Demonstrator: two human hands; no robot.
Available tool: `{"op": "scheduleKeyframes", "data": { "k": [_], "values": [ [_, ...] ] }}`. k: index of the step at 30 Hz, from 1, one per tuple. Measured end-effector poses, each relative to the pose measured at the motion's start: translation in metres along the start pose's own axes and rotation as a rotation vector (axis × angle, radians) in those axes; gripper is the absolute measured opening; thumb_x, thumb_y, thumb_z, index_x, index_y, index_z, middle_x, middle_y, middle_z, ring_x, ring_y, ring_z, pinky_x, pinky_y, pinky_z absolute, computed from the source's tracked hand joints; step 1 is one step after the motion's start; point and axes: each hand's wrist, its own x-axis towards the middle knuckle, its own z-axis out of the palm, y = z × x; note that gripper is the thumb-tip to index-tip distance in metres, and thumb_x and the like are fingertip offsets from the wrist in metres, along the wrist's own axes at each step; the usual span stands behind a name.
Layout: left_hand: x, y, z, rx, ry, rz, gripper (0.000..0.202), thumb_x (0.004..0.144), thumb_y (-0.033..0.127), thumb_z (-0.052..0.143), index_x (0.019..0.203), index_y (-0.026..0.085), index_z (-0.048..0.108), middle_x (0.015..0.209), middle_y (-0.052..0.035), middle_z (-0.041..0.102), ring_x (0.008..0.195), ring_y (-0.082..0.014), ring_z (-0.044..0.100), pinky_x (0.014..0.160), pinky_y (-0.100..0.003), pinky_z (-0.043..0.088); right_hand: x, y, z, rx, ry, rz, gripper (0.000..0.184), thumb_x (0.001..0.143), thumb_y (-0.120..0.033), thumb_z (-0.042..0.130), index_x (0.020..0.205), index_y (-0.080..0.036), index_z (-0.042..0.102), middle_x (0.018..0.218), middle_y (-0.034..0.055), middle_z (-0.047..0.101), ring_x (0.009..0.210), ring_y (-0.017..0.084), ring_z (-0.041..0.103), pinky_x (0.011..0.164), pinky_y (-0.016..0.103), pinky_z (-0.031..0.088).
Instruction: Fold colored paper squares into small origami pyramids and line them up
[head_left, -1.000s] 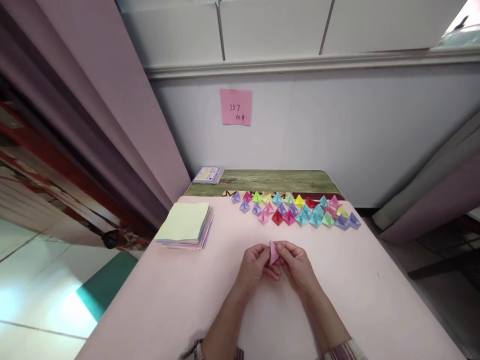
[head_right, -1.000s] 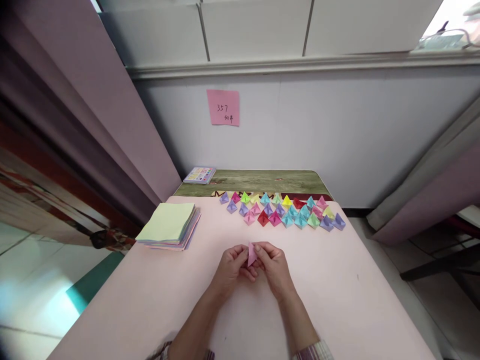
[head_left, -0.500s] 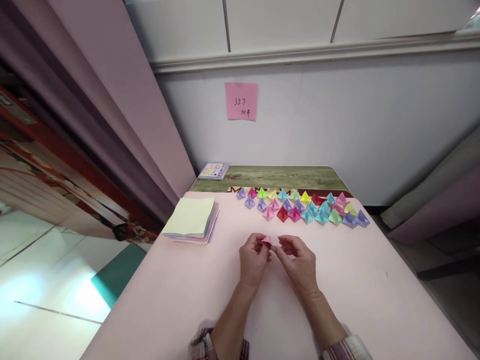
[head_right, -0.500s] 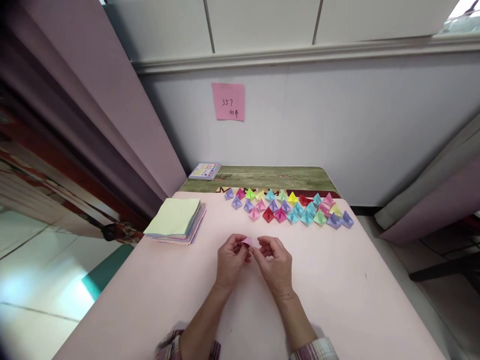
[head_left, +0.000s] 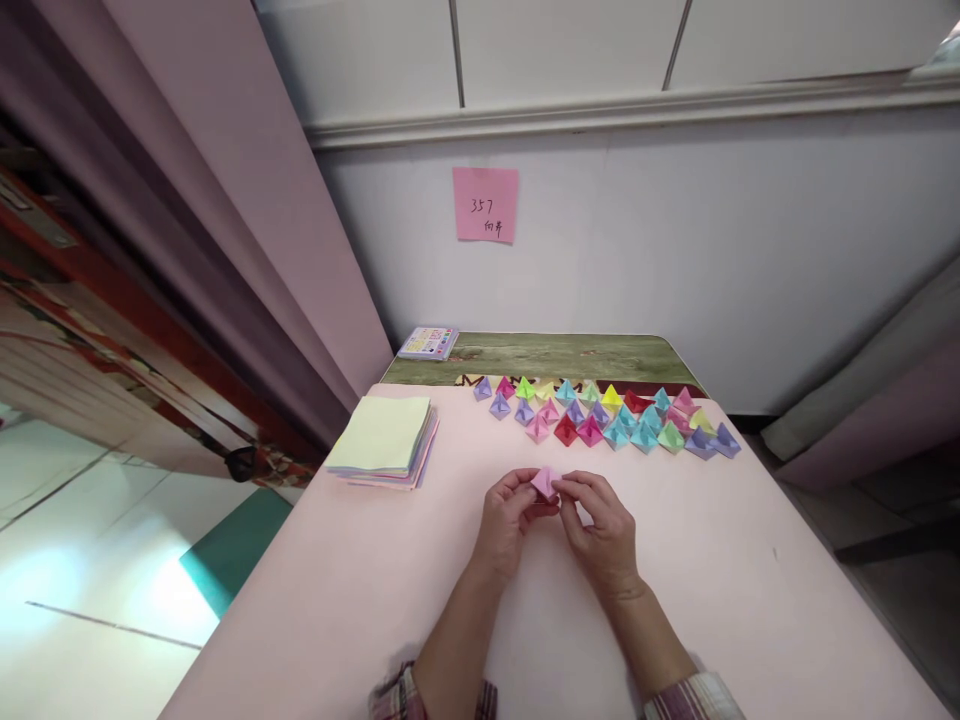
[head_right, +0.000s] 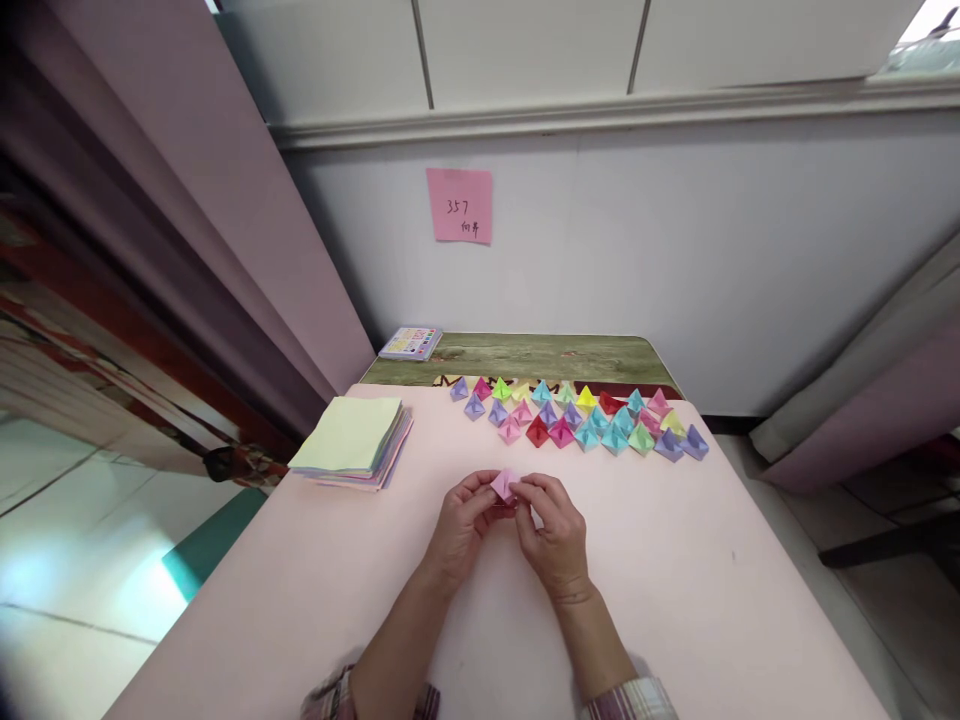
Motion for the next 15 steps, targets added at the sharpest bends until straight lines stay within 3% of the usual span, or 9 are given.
{"op": "scheduleKeyframes", "data": {
  "k": [6,11,15],
  "values": [
    [0.0031,-0.0048,-0.0023,0.026,0.054,0.013,0.036,0.068,0.036,0.079,0.091,0.01,0.067,0.074,-0.0064,0.07,0.066,-0.0157,0.066,0.068,-0.03,0.056,0.0018,-0.0032,-0.0012,0.101,0.0,0.07,0.026,0.083,-0.014,0.053,0.096,-0.026,0.072,0.099,0.0074,0.066,0.094,0.021,0.064,0.083,0.035,0.053],
    [0.0053,-0.0068,-0.0023,0.14,0.091,0.042,0.038,0.063,0.035,0.082,0.088,0.011,0.067,0.071,-0.0045,0.071,0.062,-0.0151,0.065,0.064,-0.028,0.056,0.0036,-0.0057,0.0008,0.417,-0.043,0.504,0.021,0.081,-0.032,0.066,0.098,-0.022,0.07,0.092,0.0078,0.07,0.079,0.021,0.066,0.07,0.032,0.054],
    [0.0055,-0.0066,0.0019,0.212,0.069,0.061,0.038,0.062,0.036,0.083,0.086,0.012,0.065,0.063,-0.0014,0.068,0.055,-0.0122,0.062,0.058,-0.025,0.054,0.0039,-0.0008,0.0033,0.588,-0.167,0.735,0.025,0.077,-0.044,0.071,0.08,-0.019,0.07,0.071,0.0043,0.069,0.062,0.017,0.061,0.059,0.028,0.049]
  ]
}}
